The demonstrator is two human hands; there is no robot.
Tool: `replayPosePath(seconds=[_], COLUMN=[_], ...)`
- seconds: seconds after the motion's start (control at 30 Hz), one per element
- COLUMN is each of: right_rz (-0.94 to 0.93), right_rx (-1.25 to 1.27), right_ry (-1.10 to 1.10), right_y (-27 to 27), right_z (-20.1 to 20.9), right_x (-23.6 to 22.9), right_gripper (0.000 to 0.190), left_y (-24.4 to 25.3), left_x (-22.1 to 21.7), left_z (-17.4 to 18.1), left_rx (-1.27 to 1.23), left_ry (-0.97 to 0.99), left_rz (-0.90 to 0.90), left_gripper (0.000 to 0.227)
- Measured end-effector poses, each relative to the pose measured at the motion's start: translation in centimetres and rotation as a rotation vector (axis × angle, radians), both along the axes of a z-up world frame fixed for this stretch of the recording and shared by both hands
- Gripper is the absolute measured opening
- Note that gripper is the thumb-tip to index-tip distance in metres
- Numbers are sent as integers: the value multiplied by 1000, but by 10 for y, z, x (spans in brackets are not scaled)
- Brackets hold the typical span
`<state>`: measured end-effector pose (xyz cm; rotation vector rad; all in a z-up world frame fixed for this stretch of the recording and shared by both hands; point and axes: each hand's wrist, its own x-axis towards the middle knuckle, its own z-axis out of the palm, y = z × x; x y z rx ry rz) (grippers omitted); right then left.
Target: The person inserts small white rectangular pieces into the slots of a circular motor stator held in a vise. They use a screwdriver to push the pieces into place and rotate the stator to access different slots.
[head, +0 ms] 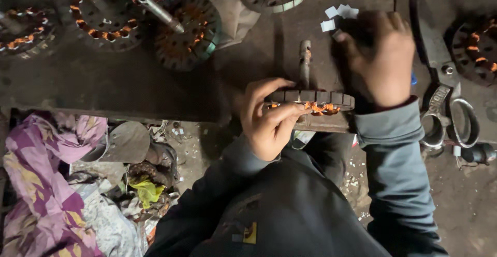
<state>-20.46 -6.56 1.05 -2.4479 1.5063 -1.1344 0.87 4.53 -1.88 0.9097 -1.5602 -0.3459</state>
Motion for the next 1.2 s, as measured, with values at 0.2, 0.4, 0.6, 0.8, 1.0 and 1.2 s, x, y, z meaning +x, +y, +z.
replayPosePath(seconds=[0.2,0.4,0.6,0.8,1.0,1.2], right_rz=[5,-12,-9,4,-22,92], right_rx=[-13,266,123,31,-27,-78], right_ry=[127,-374,-651,-514,-159,-52], right_y=[-12,27,115,138,137,132], right_z=[-21,6,59,47,59,62], right_x=[-6,-7,30,57,63,55], right_gripper=[15,10,16,16,19,23], left_y=[1,0,-2,-5,-2,0], left_x=[1,4,10,3,9,11], left_z=[-4,-4,-5,-10,-9,-11], left_rx=[19,37,40,57,2,5], left_ry=[-15,1,-75,63,-6,11], left_rz=[24,28,49,25,28,-2], left_gripper=[29,31,31,31,36,38])
